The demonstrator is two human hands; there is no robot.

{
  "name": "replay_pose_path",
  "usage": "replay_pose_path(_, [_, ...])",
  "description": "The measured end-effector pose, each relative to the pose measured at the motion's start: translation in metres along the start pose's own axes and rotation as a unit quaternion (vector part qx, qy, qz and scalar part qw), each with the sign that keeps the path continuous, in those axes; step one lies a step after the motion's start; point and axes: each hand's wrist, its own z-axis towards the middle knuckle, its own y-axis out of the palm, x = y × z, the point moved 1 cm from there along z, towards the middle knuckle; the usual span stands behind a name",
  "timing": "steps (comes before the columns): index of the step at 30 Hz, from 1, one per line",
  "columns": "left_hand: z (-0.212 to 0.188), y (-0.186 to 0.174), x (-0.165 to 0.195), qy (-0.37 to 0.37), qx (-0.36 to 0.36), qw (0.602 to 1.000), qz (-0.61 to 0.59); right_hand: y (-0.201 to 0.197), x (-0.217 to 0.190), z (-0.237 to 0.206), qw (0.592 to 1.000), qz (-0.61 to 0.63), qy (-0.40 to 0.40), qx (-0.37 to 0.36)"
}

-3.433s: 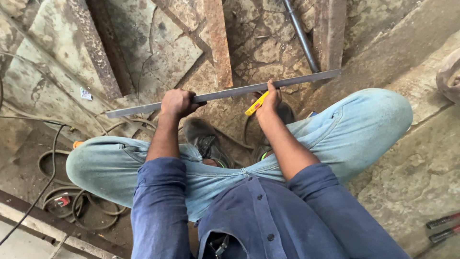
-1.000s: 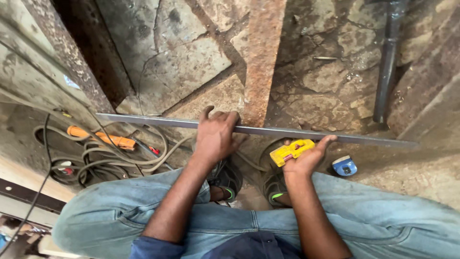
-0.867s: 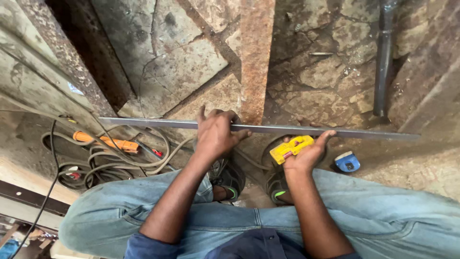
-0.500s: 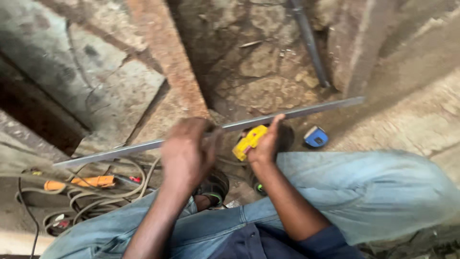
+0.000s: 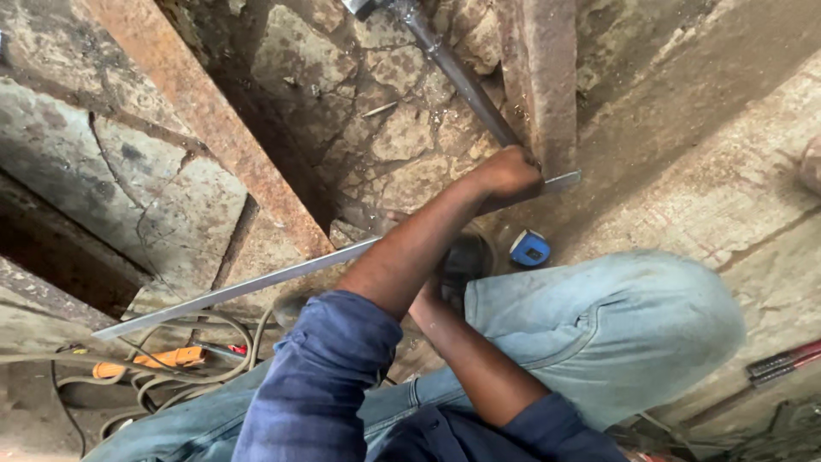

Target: The person sits on the floor and uses a tape measure to check the dimensions of metal beams, then positions and hammers a metal strip onto the structure.

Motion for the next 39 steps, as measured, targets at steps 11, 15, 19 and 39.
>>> replay_pose_path(11, [-0.048, -0.002, 0.029, -0.041, 0.083, 0.987, 0.131, -0.022, 0.005, 0.013, 0.998, -0.058, -0.006, 0.033])
replay_pose_path(15, [-0.185, -0.065, 0.026, 0.064, 0.234, 0.91, 0.335, -0.022, -0.015, 0.035, 0.992, -0.099, -0.044, 0.069])
replay_pose_path(19, [-0.358, -0.225, -0.061, -0.04, 0.294, 0.881, 0.368, -0.012, -0.036, 0.051, 0.984, -0.135, -0.082, 0.082])
replay_pose_path(39, [-0.471, -0.224, -0.145, -0.251, 0.284, 0.774, 0.507, 0.006, -0.035, 0.036, 0.982, -0.144, -0.095, 0.079])
